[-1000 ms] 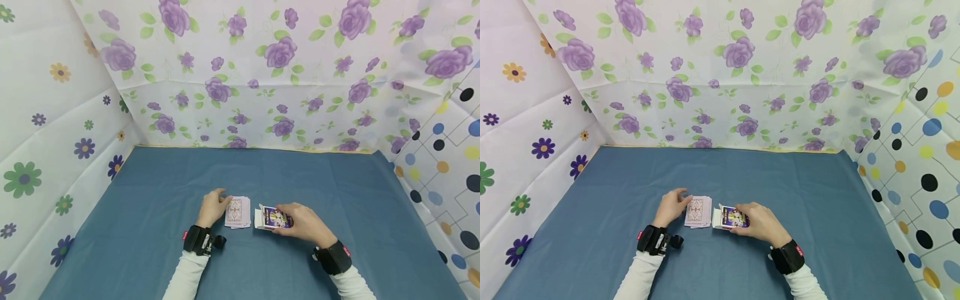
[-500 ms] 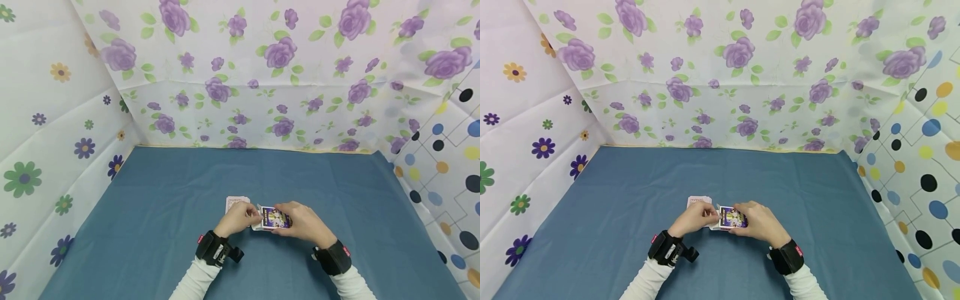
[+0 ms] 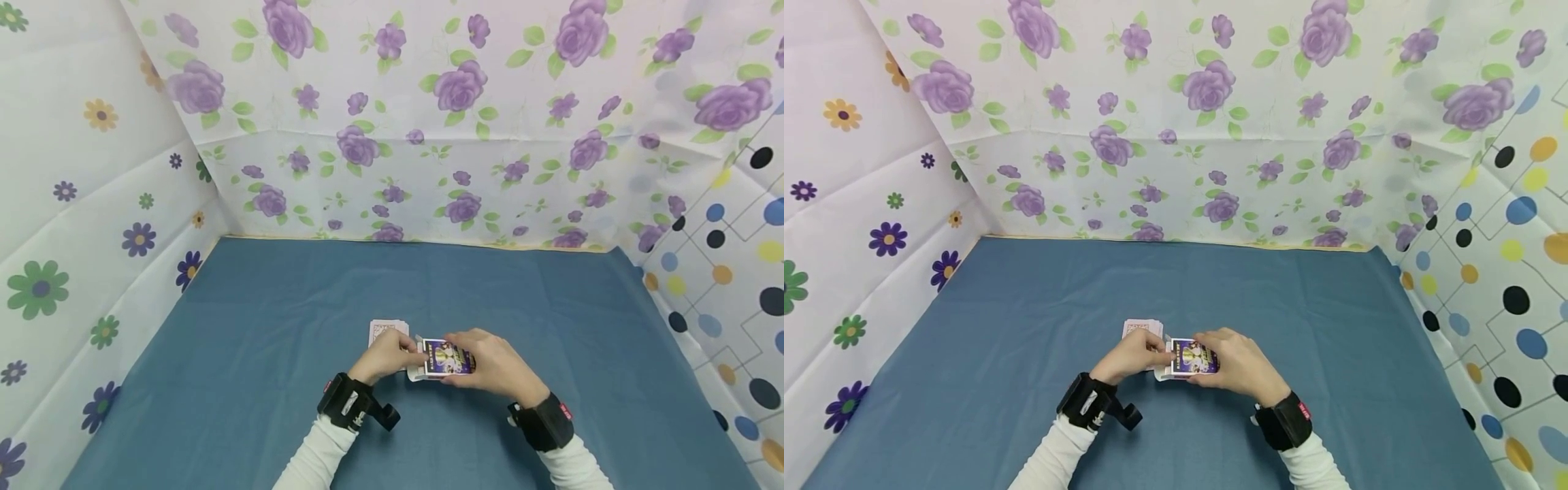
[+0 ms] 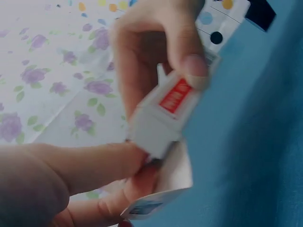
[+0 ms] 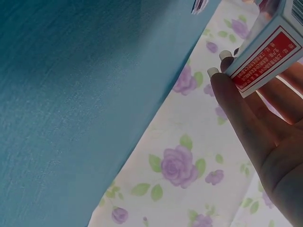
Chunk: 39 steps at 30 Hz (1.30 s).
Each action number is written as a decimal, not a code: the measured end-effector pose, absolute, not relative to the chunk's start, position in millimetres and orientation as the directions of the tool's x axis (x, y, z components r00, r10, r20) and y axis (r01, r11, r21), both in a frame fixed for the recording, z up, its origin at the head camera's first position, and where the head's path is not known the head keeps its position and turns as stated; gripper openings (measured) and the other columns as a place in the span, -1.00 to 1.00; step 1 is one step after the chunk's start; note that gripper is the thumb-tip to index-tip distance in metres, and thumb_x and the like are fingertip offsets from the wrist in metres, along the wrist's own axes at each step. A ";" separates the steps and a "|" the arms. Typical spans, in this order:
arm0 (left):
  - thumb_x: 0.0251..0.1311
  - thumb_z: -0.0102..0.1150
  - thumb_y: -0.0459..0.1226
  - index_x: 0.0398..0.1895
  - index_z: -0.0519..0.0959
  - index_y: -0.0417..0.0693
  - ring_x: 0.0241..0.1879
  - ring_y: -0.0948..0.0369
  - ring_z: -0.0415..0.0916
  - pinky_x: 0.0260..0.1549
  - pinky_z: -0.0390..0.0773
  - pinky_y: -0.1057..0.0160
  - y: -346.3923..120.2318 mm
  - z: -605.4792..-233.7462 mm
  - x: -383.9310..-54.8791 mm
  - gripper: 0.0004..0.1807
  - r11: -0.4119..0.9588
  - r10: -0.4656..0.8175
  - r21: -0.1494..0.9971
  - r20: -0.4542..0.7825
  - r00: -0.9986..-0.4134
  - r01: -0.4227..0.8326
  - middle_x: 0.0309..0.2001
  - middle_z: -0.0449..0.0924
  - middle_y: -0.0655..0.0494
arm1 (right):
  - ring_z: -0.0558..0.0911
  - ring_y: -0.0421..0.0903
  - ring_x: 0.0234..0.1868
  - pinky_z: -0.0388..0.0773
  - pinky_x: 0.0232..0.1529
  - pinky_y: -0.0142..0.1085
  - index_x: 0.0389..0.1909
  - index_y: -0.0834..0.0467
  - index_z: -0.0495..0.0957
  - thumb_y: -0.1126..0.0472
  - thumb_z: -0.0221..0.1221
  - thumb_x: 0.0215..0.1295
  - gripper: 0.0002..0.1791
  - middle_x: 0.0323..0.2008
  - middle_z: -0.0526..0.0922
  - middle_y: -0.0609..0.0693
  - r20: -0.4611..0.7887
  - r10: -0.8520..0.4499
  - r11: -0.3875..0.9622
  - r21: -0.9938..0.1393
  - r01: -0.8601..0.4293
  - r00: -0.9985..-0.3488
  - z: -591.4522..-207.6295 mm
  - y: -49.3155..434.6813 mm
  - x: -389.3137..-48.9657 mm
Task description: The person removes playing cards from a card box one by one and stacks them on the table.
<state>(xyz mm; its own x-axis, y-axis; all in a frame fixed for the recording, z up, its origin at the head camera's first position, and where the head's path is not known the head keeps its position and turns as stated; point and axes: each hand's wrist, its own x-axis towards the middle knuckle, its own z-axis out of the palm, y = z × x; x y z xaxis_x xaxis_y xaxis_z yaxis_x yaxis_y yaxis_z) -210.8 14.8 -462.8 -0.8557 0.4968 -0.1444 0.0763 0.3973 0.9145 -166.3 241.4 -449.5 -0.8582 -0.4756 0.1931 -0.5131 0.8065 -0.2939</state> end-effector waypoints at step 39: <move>0.45 -0.08 -0.28 0.10 0.45 -0.41 -0.42 0.20 0.69 -0.46 0.58 0.27 -46.9 -456.3 -238.6 -0.65 0.164 0.774 0.983 -0.177 -0.608 -0.078 -0.30 0.63 0.03 | 0.62 -0.08 0.01 0.56 -0.07 -0.13 0.19 0.09 0.54 -0.36 0.26 0.08 -0.23 0.03 0.66 0.00 0.185 -0.459 0.813 -0.308 -0.495 -0.869 -458.8 243.9 -168.5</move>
